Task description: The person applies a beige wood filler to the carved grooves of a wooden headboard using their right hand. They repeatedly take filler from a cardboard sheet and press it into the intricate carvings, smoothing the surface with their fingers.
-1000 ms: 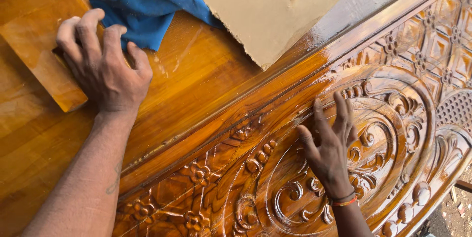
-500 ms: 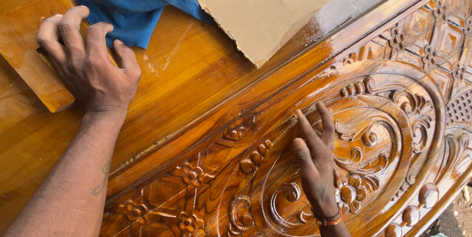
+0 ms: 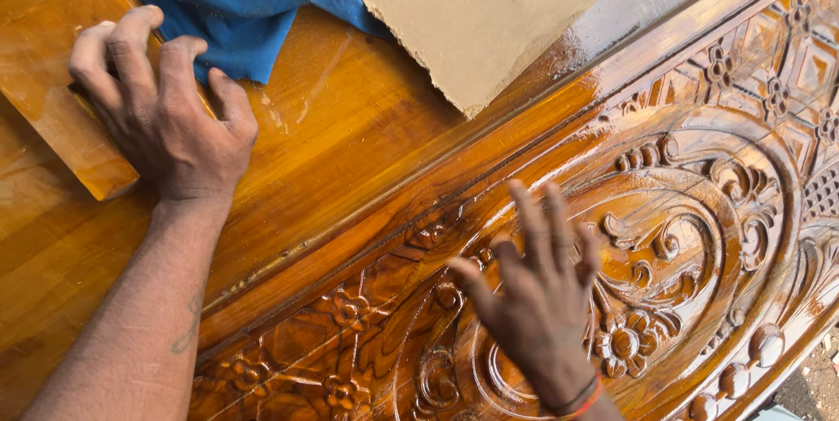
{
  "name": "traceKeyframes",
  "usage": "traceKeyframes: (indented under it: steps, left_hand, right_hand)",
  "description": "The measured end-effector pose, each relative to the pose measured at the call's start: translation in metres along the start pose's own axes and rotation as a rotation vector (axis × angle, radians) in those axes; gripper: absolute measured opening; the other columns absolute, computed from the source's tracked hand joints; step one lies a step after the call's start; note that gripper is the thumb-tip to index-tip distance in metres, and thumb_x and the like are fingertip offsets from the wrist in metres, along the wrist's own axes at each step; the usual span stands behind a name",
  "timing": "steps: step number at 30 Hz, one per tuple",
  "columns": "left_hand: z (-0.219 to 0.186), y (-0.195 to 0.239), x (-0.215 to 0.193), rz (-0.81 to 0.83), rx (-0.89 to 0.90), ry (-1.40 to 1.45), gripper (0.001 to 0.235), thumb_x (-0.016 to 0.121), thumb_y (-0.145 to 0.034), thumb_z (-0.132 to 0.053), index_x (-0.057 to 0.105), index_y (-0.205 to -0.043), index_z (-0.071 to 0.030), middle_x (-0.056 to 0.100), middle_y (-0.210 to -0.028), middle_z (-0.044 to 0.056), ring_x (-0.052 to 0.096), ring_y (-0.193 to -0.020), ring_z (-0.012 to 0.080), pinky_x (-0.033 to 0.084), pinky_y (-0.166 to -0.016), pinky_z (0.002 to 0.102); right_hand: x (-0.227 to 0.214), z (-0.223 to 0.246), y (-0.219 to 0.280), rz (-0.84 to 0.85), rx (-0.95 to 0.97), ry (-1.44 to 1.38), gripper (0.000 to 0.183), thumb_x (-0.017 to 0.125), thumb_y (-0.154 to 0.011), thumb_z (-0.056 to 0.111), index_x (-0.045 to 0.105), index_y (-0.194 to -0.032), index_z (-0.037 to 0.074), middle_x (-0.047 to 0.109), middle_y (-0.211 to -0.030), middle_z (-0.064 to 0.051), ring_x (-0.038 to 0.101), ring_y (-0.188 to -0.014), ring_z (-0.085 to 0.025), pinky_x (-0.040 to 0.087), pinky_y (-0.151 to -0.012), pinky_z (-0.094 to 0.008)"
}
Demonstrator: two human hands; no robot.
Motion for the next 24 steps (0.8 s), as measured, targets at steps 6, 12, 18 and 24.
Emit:
traceKeyframes:
  steps: [6,12,18,24]
  left_hand:
    - [-0.002,-0.004,-0.003,-0.027,0.01,0.007,0.016,0.063,-0.089,-0.005,0.063,-0.106,-0.005,0.049,-0.145,0.009,0.037,-0.137,0.0303,0.039,-0.116,0.048]
    - [0.003,0.003,0.004,-0.01,0.007,-0.001,0.017,0.063,-0.09,-0.004,0.064,-0.106,-0.006,0.049,-0.146,0.009,0.036,-0.14,0.029,0.038,-0.118,0.047]
    - [0.004,0.002,0.002,-0.006,0.007,0.031,0.019,0.063,-0.089,-0.008,0.063,-0.108,-0.007,0.048,-0.147,0.008,0.035,-0.14,0.03,0.037,-0.12,0.048]
    - [-0.001,-0.007,-0.006,-0.031,0.037,0.214,0.028,0.065,-0.09,-0.019,0.062,-0.114,-0.004,0.047,-0.147,0.014,0.034,-0.138,0.0359,0.035,-0.118,0.055]
  right_hand:
    - [0.001,-0.054,0.003,-0.207,0.08,-0.321,0.061,0.058,-0.097,0.055,0.063,-0.137,0.01,0.027,-0.167,-0.012,0.017,-0.158,-0.031,0.009,-0.126,-0.05]
    - [0.02,-0.043,0.013,-0.104,0.004,-0.379,0.065,0.049,-0.095,0.057,0.058,-0.143,0.014,0.019,-0.171,-0.012,0.009,-0.16,-0.032,0.005,-0.129,-0.053]
    - [0.01,-0.049,0.023,-0.105,0.207,-0.854,0.067,0.044,-0.1,0.063,0.059,-0.141,0.012,0.017,-0.174,-0.011,0.012,-0.163,-0.031,0.012,-0.131,-0.05]
    - [0.021,-0.026,0.009,-0.123,0.118,-0.246,0.083,0.041,-0.1,0.062,0.045,-0.155,-0.001,0.011,-0.171,-0.016,0.005,-0.159,-0.033,0.003,-0.128,-0.05]
Point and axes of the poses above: each hand's wrist, its own y-axis away from the middle knuckle, its own x-axis out of the palm, z = x × y, the point moved 8 cm from there along -y, towards the middle knuckle
